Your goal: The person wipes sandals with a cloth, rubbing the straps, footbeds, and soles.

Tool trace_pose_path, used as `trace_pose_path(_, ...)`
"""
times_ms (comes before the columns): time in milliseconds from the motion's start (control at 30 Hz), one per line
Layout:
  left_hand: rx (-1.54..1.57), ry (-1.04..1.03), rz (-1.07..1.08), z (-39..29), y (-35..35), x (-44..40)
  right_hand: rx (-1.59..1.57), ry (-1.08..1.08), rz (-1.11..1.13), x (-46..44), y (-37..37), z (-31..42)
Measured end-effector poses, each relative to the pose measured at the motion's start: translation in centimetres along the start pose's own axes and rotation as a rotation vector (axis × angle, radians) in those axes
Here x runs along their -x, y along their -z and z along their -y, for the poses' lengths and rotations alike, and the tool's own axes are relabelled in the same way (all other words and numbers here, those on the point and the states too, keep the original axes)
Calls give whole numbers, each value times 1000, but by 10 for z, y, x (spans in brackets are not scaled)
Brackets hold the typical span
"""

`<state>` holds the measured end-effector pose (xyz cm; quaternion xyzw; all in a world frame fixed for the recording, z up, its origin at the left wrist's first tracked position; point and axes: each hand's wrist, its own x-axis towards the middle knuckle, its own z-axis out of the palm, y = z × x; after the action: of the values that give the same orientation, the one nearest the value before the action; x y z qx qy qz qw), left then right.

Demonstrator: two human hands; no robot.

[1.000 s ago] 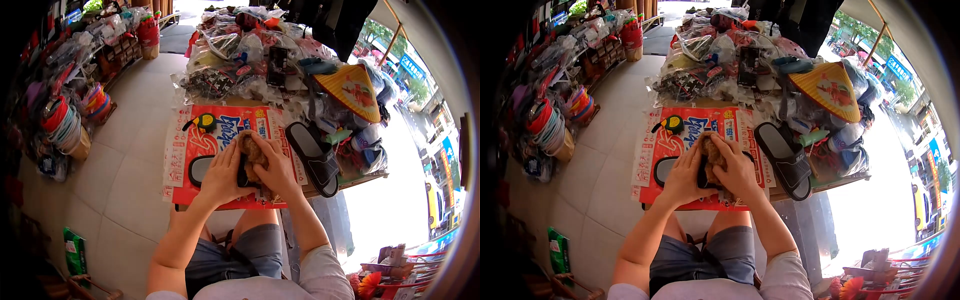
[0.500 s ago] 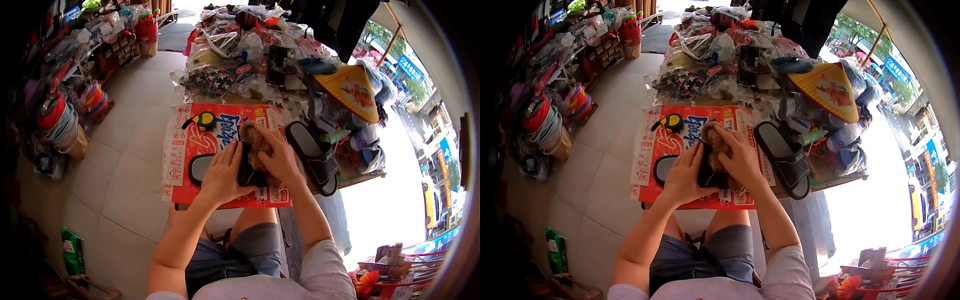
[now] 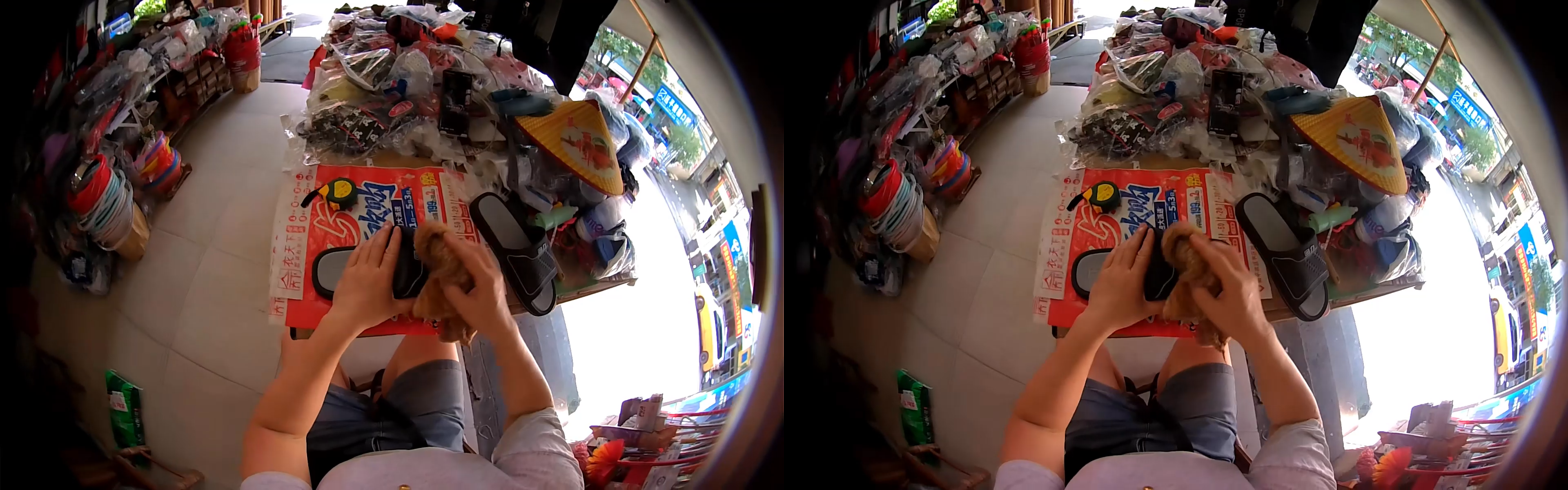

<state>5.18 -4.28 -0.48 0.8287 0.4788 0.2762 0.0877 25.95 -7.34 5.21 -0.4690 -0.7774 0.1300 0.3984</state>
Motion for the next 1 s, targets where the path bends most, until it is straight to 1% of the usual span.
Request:
trace_pose_path(33,-24,8,29,1,1,-1,99,-10,58,10,-8,-1)
trace_pose_path(67,-33,6,32,1,2,-1,92,-9,51,18,-12,-8)
trace_pose_path(133,1,-14,-44,0,0,0,91,21,-107,29,-10,-20)
trace_pose_path(200,1,-17,-48,0,0,0,136,0,-123,40,-1,-30)
trace_pose_path(267,2,-29,-52,-2,2,-1,114,-128,-202,50,2,-44)
trace_pose_path(300,-4,19,-22,-5,4,-1,181,-128,-229,51,5,-40)
trace_pose_path(333,-9,69,10,-8,5,-1,179,-133,-234,49,5,-31)
trace_pose_path(400,2,62,24,-7,4,0,174,59,-338,46,-6,-10)
trace_pose_path(433,14,59,27,-6,4,0,206,148,-322,47,-15,-5)
trace_pose_path(467,5,53,31,-1,-2,-1,182,182,-273,48,-27,3)
trace_pose_path(533,-66,-33,-51,9,-10,-2,263,253,-137,51,-47,-4)
trace_pose_path(567,-76,-37,-48,12,-12,0,256,253,-146,55,-50,-10)
trace_pose_path(667,-45,-38,-3,2,1,-1,325,184,-211,64,-36,-28)
trace_pose_path(733,-20,-36,1,-2,4,-1,292,31,-267,71,-23,-45)
trace_pose_path(800,-23,-81,-18,1,2,1,188,-146,-392,76,-9,-62)
trace_pose_path(867,-30,-124,-36,2,2,0,78,-167,-506,80,-1,-88)
trace_pose_path(900,-95,-209,-59,2,3,-2,0,-241,-498,82,0,-88)
trace_pose_path(933,-160,-293,-83,1,5,-5,-8,-240,-506,82,-2,-87)
trace_pose_path(1000,-137,-283,-110,-1,14,-11,80,-218,-526,83,-6,-82)
